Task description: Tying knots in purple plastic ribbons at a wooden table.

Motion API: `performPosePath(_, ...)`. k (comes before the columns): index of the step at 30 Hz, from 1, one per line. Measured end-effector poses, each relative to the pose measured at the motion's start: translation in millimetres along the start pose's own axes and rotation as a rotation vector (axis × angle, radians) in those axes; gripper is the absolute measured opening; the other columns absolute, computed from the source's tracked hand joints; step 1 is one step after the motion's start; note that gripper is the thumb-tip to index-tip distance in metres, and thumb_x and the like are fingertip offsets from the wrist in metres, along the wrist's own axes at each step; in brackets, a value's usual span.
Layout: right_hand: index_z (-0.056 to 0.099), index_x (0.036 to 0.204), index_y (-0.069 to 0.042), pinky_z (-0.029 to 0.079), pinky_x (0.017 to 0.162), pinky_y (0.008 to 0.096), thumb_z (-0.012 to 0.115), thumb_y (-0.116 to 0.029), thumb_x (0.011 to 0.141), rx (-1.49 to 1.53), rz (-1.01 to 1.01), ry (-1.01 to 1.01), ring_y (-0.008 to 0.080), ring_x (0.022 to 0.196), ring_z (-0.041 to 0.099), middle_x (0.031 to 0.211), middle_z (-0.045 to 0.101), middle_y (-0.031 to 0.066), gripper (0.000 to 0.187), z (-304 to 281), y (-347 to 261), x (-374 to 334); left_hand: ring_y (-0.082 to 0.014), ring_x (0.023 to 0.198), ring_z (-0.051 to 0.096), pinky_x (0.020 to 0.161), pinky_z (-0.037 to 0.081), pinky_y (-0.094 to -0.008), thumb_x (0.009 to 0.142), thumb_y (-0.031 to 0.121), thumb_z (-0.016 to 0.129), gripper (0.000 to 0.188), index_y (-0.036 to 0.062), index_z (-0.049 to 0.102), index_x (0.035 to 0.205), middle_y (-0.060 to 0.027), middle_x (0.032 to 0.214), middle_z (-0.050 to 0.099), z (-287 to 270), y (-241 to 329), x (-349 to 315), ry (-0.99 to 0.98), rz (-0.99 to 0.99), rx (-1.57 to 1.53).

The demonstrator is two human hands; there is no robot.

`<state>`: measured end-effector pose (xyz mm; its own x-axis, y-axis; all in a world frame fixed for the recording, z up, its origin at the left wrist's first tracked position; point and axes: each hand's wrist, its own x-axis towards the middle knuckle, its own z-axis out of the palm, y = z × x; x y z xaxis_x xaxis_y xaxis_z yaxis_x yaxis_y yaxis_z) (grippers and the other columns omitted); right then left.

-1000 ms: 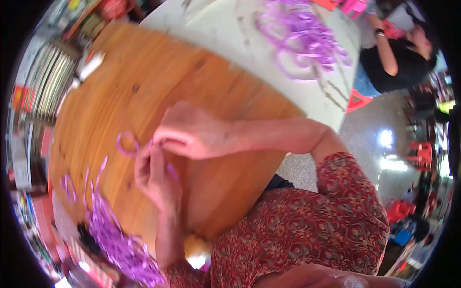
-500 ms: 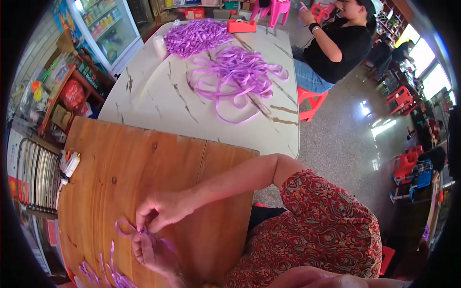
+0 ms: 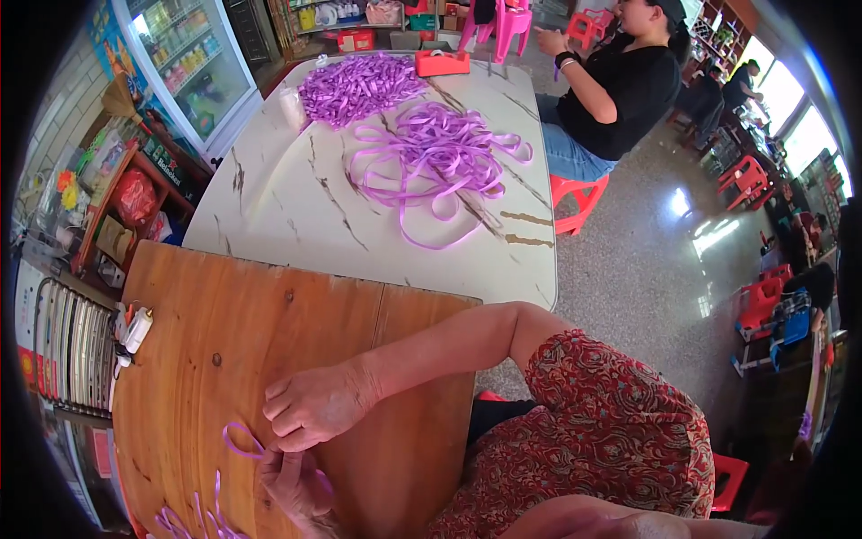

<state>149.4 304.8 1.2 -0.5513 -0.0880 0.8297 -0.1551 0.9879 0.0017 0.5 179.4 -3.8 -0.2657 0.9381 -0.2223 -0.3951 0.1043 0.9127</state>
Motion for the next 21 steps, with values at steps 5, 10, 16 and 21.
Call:
performPosePath(5, 0.058, 0.076, -0.008, 0.043, 0.064, 0.0337, 0.063, -0.020, 0.071, 0.083, -0.011, -0.057, 0.0187, 0.071, 0.051, 0.067, 0.046, 0.0004, 0.014, -2, 8, -1, -0.0040, 0.055, 0.041, 0.047, 0.031, -0.0176, 0.083, 0.004, 0.066, 0.014, 0.0004, 0.061, 0.095, 0.0009, 0.077, 0.057, -2, 2, -1, -0.083, -0.063, -0.016)
performPosePath(10, 0.052, 0.067, -0.011, 0.041, 0.064, 0.0340, 0.064, -0.021, 0.070, 0.061, 0.019, -0.095, 0.0187, 0.071, 0.051, 0.067, 0.047, -0.0004, 0.016, -10, 15, -1, -0.0041, 0.052, 0.036, 0.046, 0.028, -0.0194, 0.084, -0.002, 0.064, 0.012, -0.0024, 0.062, 0.095, 0.0008, 0.070, 0.053, 6, 2, -2, -0.048, -0.077, -0.015)
performPosePath(16, 0.057, 0.065, -0.013, 0.042, 0.073, 0.0373, 0.067, -0.027, 0.072, 0.031, 0.118, -0.178, 0.0196, 0.078, 0.055, 0.070, 0.055, -0.0004, 0.018, -8, 9, -2, -0.0033, 0.050, 0.035, 0.045, 0.026, -0.0183, 0.084, 0.006, 0.066, 0.014, 0.0002, 0.060, 0.095, 0.0030, 0.069, 0.051, -5, -5, 3, -0.066, -0.007, 0.006)
performPosePath(21, 0.063, 0.071, -0.009, 0.043, 0.072, 0.0393, 0.069, -0.023, 0.074, 0.205, 0.269, -0.200, 0.0234, 0.081, 0.058, 0.072, 0.060, 0.0036, 0.015, -6, 9, -2, -0.0031, 0.051, 0.033, 0.045, 0.024, -0.0189, 0.085, 0.007, 0.065, 0.012, 0.0018, 0.058, 0.094, 0.0040, 0.067, 0.047, 2, -10, 3, 0.013, 0.076, 0.020)
